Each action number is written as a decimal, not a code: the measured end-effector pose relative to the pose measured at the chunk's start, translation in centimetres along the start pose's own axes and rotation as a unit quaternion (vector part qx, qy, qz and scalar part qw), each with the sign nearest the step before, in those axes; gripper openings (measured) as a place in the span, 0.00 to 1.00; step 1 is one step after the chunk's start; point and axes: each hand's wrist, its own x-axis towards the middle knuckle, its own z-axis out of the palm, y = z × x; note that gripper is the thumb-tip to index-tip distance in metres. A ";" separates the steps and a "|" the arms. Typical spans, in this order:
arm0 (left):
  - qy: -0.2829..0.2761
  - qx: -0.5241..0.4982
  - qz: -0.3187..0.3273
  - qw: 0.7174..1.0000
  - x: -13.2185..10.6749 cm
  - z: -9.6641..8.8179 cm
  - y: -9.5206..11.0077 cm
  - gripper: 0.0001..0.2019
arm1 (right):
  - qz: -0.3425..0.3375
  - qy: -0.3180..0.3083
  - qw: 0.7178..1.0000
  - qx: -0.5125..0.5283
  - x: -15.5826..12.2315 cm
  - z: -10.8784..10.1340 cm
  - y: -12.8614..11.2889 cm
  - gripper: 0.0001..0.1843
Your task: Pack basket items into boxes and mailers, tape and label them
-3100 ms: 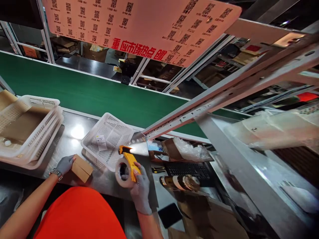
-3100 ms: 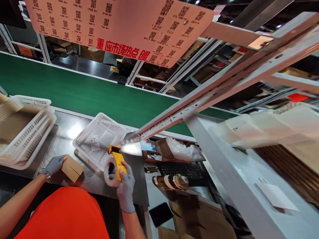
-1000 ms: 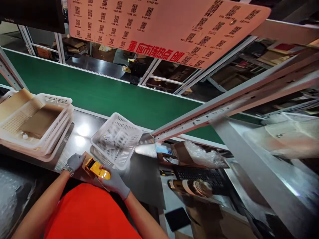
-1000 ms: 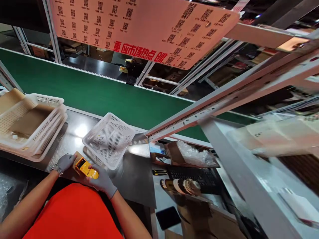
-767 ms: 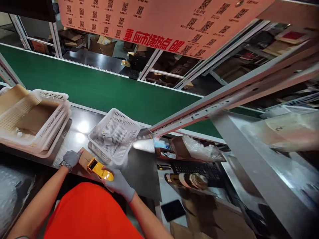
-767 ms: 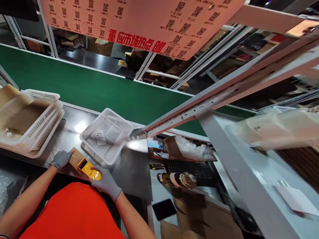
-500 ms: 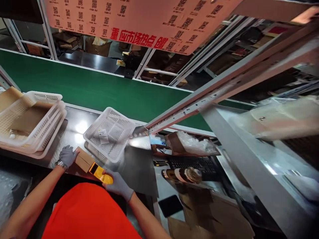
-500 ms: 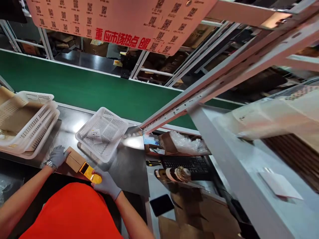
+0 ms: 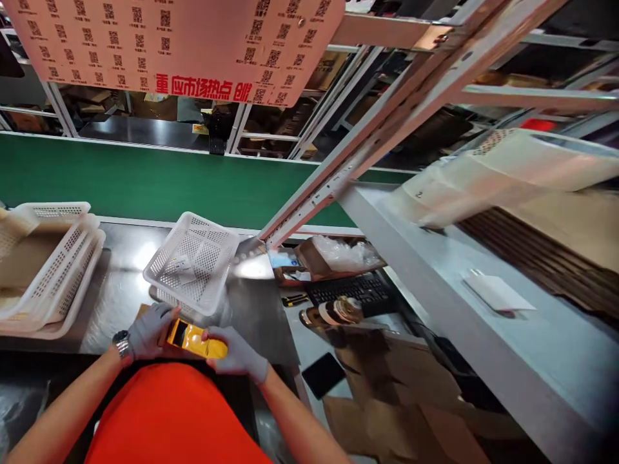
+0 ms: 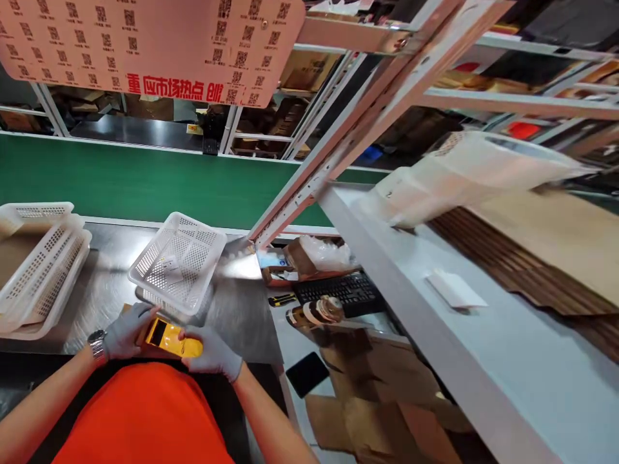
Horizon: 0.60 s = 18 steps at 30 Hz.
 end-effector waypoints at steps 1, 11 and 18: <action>0.023 -0.051 0.016 0.998 -0.5 0.0 0.0 0.58 | -0.007 -0.001 1.000 -0.003 -0.3 -0.4 -1.0 0.25; 0.030 -0.017 -0.073 0.997 -5.6 -1.4 -6.2 0.41 | 0.001 -0.044 0.984 -0.174 2.6 -0.5 -8.7 0.27; 0.011 0.005 -0.248 0.969 -12.0 -2.8 -12.2 0.46 | -0.022 -0.090 0.979 -0.179 6.1 1.3 -8.8 0.24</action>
